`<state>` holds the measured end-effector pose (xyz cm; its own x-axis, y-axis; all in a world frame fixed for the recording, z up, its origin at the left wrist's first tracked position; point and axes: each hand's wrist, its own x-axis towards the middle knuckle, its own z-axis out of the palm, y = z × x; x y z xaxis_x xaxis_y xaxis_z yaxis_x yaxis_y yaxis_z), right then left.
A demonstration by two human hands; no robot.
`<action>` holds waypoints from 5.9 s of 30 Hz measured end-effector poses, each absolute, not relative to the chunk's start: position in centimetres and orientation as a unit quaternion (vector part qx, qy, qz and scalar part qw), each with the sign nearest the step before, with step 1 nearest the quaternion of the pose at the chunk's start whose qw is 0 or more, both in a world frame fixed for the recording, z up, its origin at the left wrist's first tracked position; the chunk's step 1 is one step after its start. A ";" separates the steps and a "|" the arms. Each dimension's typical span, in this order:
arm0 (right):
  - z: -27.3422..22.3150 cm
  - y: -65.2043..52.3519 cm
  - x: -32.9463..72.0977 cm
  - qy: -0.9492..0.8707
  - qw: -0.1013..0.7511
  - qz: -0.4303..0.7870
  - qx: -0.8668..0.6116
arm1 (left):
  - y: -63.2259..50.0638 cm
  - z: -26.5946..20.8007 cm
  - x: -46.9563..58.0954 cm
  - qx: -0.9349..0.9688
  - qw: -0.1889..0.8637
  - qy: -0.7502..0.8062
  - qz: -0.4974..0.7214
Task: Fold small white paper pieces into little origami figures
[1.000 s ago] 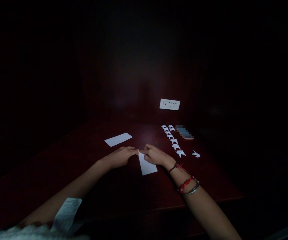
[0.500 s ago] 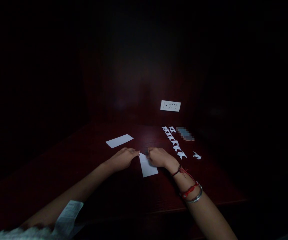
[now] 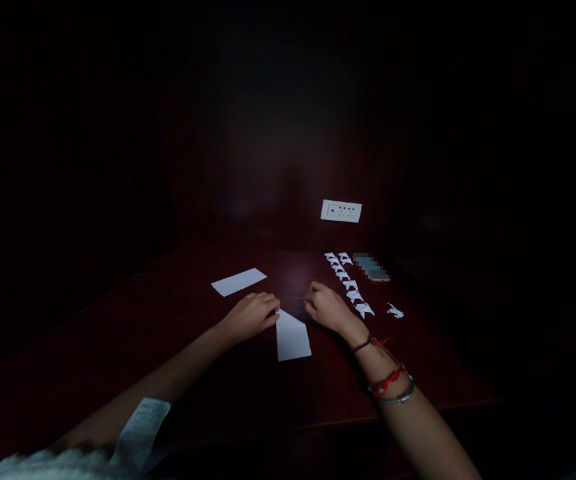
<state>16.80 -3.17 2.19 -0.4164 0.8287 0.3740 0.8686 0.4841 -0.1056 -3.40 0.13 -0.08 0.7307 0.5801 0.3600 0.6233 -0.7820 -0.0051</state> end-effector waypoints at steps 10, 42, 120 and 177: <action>-0.8 -1.4 16.1 -0.842 0.258 0.101 -0.463 | 1.2 -1.0 -3.2 -0.907 -0.076 -0.352 -0.217; 2.0 -2.4 17.7 -0.821 0.327 0.011 -0.467 | -0.7 1.1 -3.4 -0.874 -0.025 -0.322 -0.364; 0.5 -1.5 17.3 -0.850 0.309 0.090 -0.418 | 0.3 -0.2 -4.6 -0.956 -0.044 -0.258 -0.133; 1.0 -2.0 17.3 -0.934 0.155 0.043 -0.318 | -0.1 -0.4 -4.4 -0.956 -0.021 -0.272 -0.104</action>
